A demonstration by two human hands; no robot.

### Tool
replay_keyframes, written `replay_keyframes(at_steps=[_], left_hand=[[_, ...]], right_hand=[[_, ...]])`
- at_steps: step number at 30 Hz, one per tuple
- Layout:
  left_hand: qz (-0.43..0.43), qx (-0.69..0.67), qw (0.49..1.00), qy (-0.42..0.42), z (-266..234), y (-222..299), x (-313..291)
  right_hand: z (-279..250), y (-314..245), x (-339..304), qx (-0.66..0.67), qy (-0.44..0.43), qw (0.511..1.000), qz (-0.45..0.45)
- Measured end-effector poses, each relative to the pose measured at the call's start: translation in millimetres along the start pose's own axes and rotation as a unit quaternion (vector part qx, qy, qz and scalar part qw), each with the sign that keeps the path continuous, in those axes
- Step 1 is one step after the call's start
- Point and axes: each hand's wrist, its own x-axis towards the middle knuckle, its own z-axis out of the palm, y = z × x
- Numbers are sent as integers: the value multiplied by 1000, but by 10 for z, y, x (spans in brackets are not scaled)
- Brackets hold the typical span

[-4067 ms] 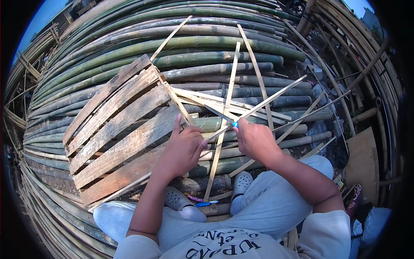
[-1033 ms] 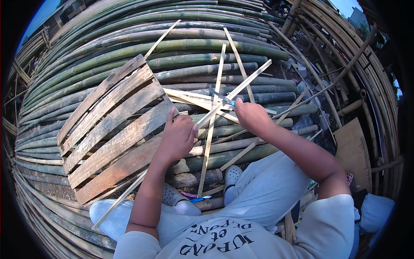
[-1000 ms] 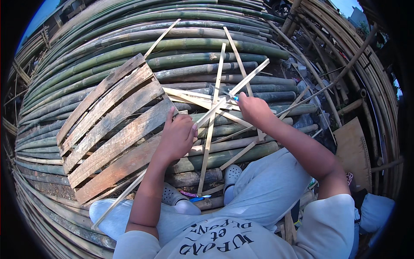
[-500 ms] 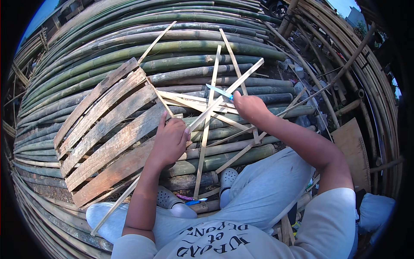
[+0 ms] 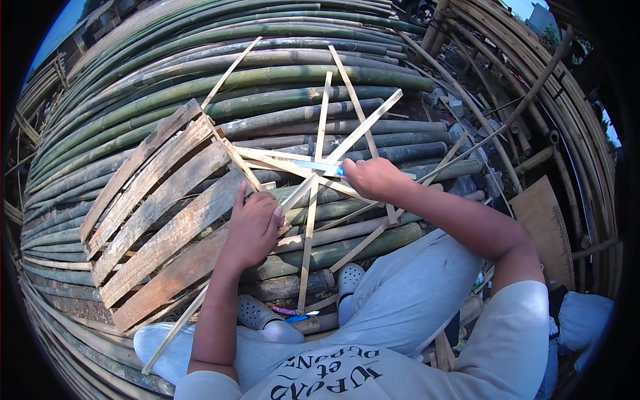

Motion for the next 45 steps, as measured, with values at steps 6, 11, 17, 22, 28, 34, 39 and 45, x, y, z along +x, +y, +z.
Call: replay_keyframes(at_steps=[6,11,17,22,28,34,39,45], left_hand=[[-9,-10,1000,0,-27,-5,7],[14,0,1000,9,26,-1,40],[-1,-9,1000,10,-35,51,24],[5,33,999,-7,-26,201,-73],[-54,-11,998,18,-101,317,-108],[-70,6,997,21,-192,360,-107],[-79,7,997,5,-211,379,-127],[-17,55,997,-43,-291,381,-82]], right_hand=[[90,-121,96,3,29,997,77],[47,57,40,-26,31,992,117],[-50,-355,72,61,10,984,166],[-103,-331,100,64,23,982,177],[-268,-241,94,129,53,969,205],[-210,-93,95,78,54,978,185],[1,102,178,24,100,986,129],[92,140,166,16,124,988,93]])
